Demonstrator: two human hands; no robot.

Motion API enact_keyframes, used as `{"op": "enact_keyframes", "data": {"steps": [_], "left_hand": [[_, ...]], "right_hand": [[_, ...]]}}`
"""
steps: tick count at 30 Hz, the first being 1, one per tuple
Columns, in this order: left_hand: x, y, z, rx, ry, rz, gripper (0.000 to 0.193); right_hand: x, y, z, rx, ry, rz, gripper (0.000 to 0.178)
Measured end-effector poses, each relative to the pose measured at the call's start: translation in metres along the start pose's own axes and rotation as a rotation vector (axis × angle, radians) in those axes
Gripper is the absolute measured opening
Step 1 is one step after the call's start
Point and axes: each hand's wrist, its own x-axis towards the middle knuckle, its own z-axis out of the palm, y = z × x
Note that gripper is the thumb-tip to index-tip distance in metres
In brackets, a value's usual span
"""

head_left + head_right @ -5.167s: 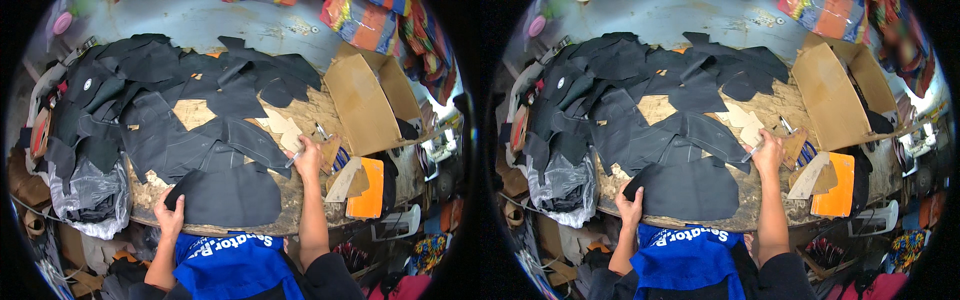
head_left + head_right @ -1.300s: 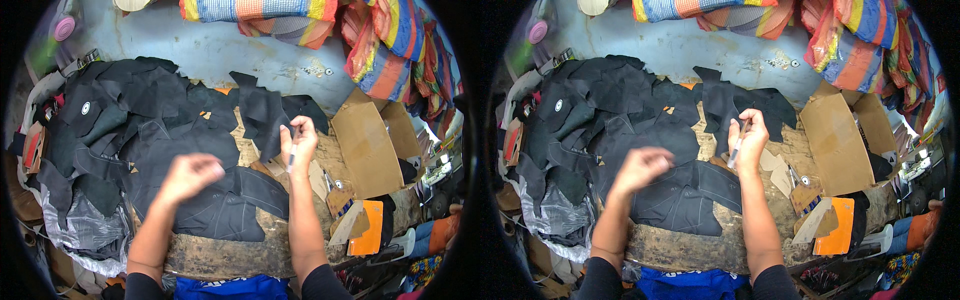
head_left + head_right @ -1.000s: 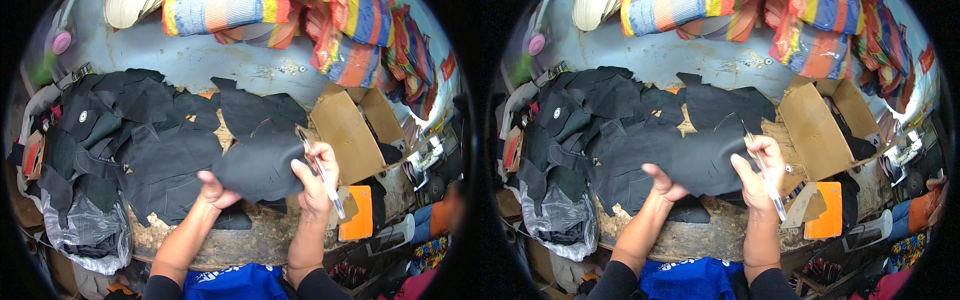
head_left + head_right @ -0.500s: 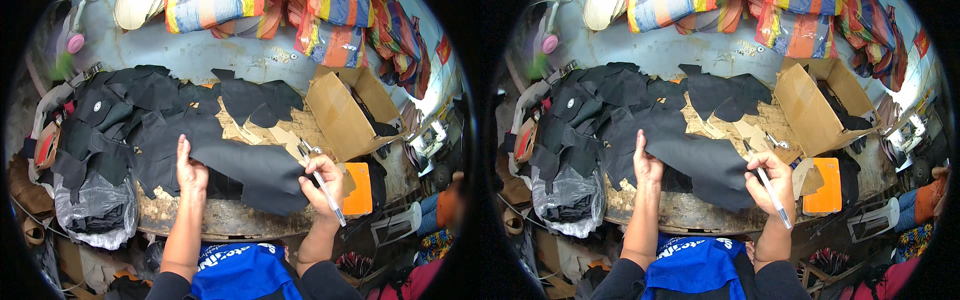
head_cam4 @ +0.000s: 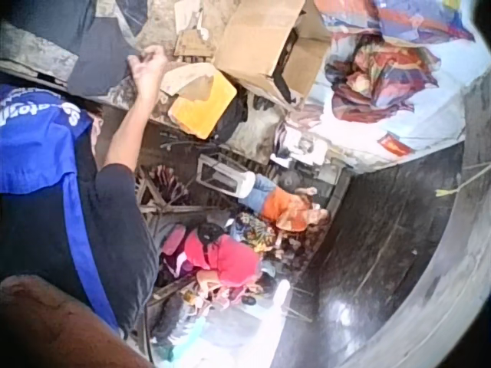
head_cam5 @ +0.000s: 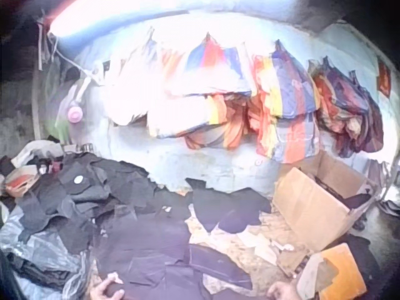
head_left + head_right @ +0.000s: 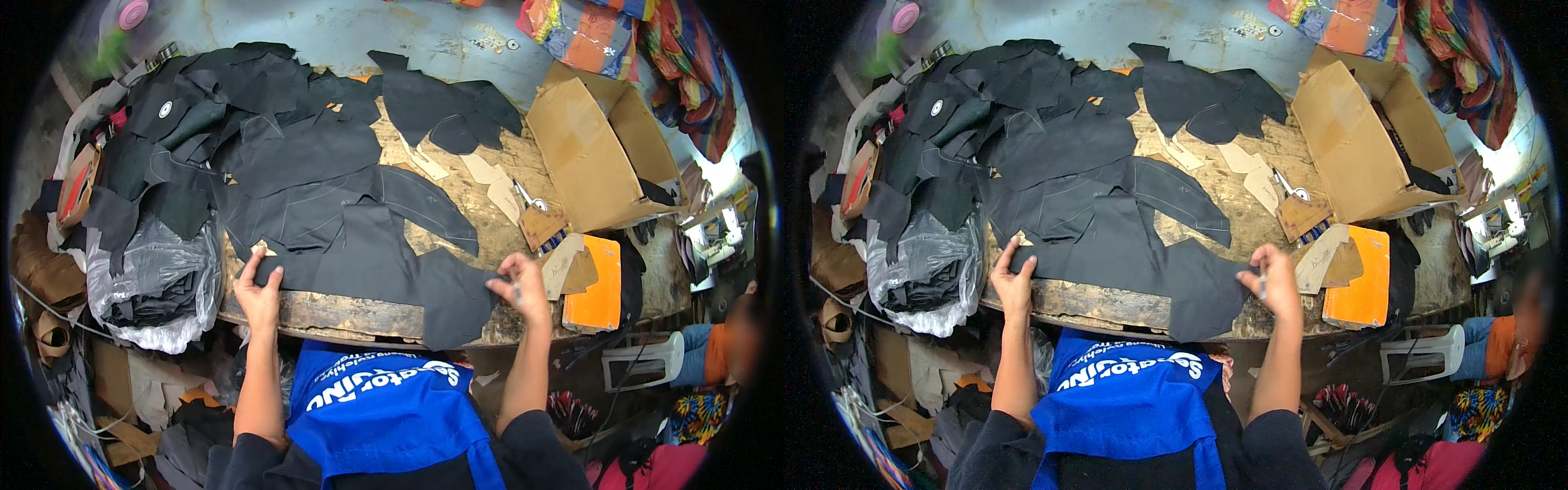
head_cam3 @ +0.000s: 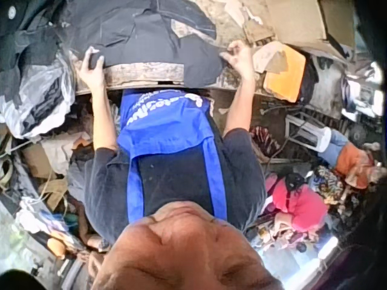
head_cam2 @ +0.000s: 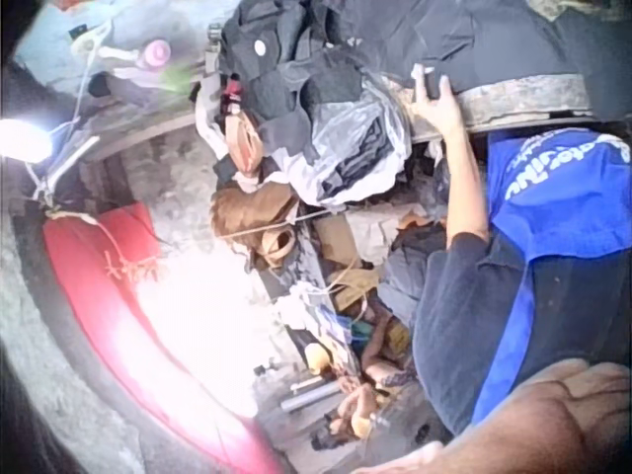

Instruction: The person places cardboard pattern pieces on a large sheet of black fabric and traces their outlines with a white marker. The person repositions the patterns multiple times to mark several sections of the fabric.

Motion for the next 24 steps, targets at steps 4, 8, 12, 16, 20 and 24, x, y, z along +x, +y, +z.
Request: {"op": "enact_keyframes", "data": {"steps": [4, 8, 12, 16, 20, 24], "left_hand": [[-0.006, -0.014, -0.022, 0.131, -0.141, -0.043, 0.035], [-0.007, -0.009, -0.022, 0.091, -0.163, -0.092, 0.033], [-0.012, -0.008, -0.022, 0.072, -0.158, -0.049, 0.032], [-0.014, -0.01, -0.027, -0.064, -0.132, -0.03, 0.032], [-0.016, 0.003, -0.03, -0.284, -0.097, -0.197, 0.038], [-0.033, 0.016, -0.019, -0.369, -0.222, -0.119, 0.04]], "right_hand": [[-0.016, -0.003, 0.025, -0.346, 0.277, -0.137, 0.039], [-0.004, -0.032, 0.059, -0.254, 0.344, -0.446, 0.04], [0.014, -0.057, 0.11, -0.144, 0.106, -0.473, 0.042], [0.039, -0.071, 0.143, -0.062, -0.015, -0.399, 0.026], [0.043, -0.079, 0.132, 0.185, -0.157, -0.324, 0.02], [0.036, -0.086, 0.085, 0.345, -0.1, -0.622, 0.022]]}}
